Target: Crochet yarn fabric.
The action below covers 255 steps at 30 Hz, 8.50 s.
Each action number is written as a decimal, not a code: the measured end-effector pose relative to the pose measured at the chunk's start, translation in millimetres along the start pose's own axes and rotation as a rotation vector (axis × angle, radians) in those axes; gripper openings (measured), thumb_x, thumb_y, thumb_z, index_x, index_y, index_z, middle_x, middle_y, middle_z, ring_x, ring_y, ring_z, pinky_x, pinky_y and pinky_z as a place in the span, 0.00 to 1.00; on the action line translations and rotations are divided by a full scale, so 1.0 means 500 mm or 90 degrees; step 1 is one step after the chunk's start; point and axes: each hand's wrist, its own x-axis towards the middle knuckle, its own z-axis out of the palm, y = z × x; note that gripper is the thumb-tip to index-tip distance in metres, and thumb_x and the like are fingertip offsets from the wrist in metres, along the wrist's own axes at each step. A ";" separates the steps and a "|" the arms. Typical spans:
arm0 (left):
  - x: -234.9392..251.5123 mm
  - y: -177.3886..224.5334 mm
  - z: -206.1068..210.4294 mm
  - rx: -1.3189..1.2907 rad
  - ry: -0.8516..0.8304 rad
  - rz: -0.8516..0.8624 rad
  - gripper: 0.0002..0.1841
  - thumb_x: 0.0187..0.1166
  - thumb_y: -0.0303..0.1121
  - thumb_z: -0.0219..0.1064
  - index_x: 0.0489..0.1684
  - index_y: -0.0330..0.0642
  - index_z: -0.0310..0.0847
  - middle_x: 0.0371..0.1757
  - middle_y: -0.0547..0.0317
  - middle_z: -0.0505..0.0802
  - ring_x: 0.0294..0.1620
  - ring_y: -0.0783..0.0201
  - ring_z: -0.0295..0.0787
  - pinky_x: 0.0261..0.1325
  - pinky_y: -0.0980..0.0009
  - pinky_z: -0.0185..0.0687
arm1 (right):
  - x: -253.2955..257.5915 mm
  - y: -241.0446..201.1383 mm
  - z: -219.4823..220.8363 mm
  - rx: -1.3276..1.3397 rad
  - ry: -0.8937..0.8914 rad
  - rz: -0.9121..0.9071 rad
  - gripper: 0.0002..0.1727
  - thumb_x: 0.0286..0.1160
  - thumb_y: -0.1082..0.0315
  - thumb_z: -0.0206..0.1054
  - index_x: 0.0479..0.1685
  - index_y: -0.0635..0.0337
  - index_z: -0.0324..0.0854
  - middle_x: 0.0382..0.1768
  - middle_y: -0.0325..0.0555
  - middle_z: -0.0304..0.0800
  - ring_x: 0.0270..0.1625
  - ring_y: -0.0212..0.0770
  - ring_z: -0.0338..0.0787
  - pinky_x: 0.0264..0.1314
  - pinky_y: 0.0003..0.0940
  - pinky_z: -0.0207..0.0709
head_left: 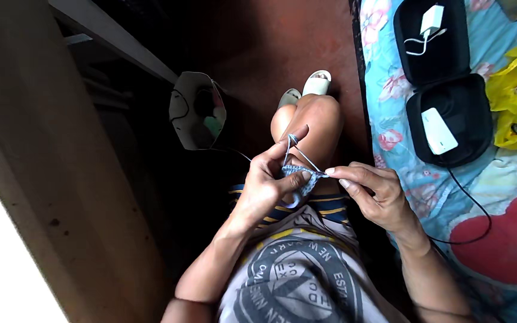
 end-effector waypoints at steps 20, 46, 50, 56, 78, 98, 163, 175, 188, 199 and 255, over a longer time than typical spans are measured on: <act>-0.008 -0.008 0.016 0.079 0.065 0.061 0.31 0.72 0.13 0.66 0.80 0.36 0.74 0.38 0.61 0.95 0.30 0.75 0.89 0.35 0.80 0.87 | -0.009 -0.020 -0.010 -0.322 -0.014 -0.092 0.24 0.77 0.75 0.57 0.63 0.43 0.93 0.20 0.43 0.73 0.21 0.40 0.74 0.21 0.32 0.61; -0.004 -0.016 0.024 0.012 0.084 0.033 0.29 0.73 0.13 0.65 0.77 0.35 0.76 0.36 0.59 0.95 0.29 0.74 0.89 0.36 0.78 0.87 | -0.009 -0.007 -0.003 -0.279 0.006 -0.096 0.24 0.77 0.75 0.57 0.63 0.44 0.93 0.21 0.42 0.73 0.22 0.38 0.73 0.22 0.31 0.62; -0.006 -0.017 0.024 0.019 0.098 0.038 0.29 0.71 0.12 0.65 0.77 0.36 0.76 0.37 0.59 0.95 0.31 0.74 0.90 0.37 0.79 0.87 | -0.012 -0.010 0.001 -0.307 0.015 -0.088 0.24 0.78 0.74 0.57 0.63 0.44 0.93 0.21 0.43 0.73 0.22 0.39 0.73 0.21 0.31 0.61; -0.006 -0.021 0.025 0.026 0.106 0.051 0.29 0.72 0.12 0.65 0.76 0.35 0.77 0.37 0.60 0.95 0.29 0.74 0.90 0.33 0.80 0.86 | -0.015 -0.017 0.004 -0.348 0.023 -0.087 0.24 0.77 0.75 0.58 0.62 0.43 0.94 0.21 0.44 0.74 0.21 0.41 0.74 0.20 0.33 0.61; -0.007 -0.031 0.036 0.024 0.097 0.050 0.32 0.73 0.15 0.65 0.82 0.37 0.71 0.36 0.60 0.95 0.30 0.73 0.90 0.34 0.78 0.87 | -0.027 -0.001 0.018 -0.246 0.056 -0.063 0.21 0.79 0.75 0.59 0.60 0.47 0.94 0.21 0.44 0.76 0.23 0.37 0.75 0.24 0.29 0.64; -0.006 -0.023 0.023 -0.021 -0.005 0.021 0.28 0.74 0.16 0.64 0.79 0.35 0.75 0.38 0.61 0.96 0.34 0.74 0.91 0.41 0.77 0.88 | -0.029 -0.002 0.020 -0.265 0.157 -0.107 0.10 0.84 0.70 0.60 0.39 0.63 0.87 0.26 0.48 0.88 0.28 0.35 0.85 0.31 0.24 0.77; -0.006 -0.099 0.062 0.362 0.133 0.480 0.21 0.76 0.20 0.66 0.68 0.28 0.77 0.38 0.49 0.92 0.37 0.66 0.88 0.45 0.71 0.86 | -0.017 -0.046 0.034 0.060 0.080 0.118 0.17 0.79 0.75 0.60 0.60 0.61 0.91 0.38 0.40 0.93 0.34 0.20 0.84 0.38 0.14 0.79; -0.008 -0.030 0.036 -0.090 0.002 0.031 0.26 0.75 0.17 0.63 0.76 0.35 0.79 0.36 0.60 0.94 0.32 0.73 0.89 0.39 0.76 0.88 | -0.025 -0.013 0.014 -0.252 0.149 -0.103 0.09 0.85 0.69 0.60 0.41 0.63 0.86 0.27 0.47 0.88 0.27 0.34 0.84 0.31 0.24 0.76; -0.008 -0.029 0.032 0.051 -0.010 0.085 0.24 0.70 0.15 0.64 0.69 0.31 0.83 0.37 0.63 0.95 0.31 0.77 0.88 0.37 0.79 0.87 | -0.019 -0.015 0.015 -0.075 0.078 -0.043 0.11 0.86 0.69 0.61 0.52 0.64 0.87 0.31 0.44 0.86 0.31 0.25 0.82 0.36 0.17 0.76; 0.007 -0.055 0.003 -0.079 -0.050 0.015 0.09 0.75 0.23 0.67 0.45 0.41 0.93 0.42 0.60 0.96 0.39 0.73 0.92 0.45 0.75 0.89 | -0.008 -0.014 0.027 0.441 0.042 0.241 0.12 0.81 0.71 0.64 0.56 0.53 0.88 0.35 0.31 0.91 0.30 0.21 0.84 0.34 0.17 0.80; 0.001 -0.051 0.031 -0.051 0.064 0.075 0.35 0.75 0.14 0.60 0.87 0.40 0.64 0.37 0.57 0.94 0.30 0.71 0.89 0.37 0.76 0.87 | -0.023 -0.035 0.005 -0.407 0.034 -0.071 0.24 0.76 0.77 0.60 0.64 0.46 0.93 0.22 0.46 0.73 0.20 0.43 0.73 0.19 0.33 0.59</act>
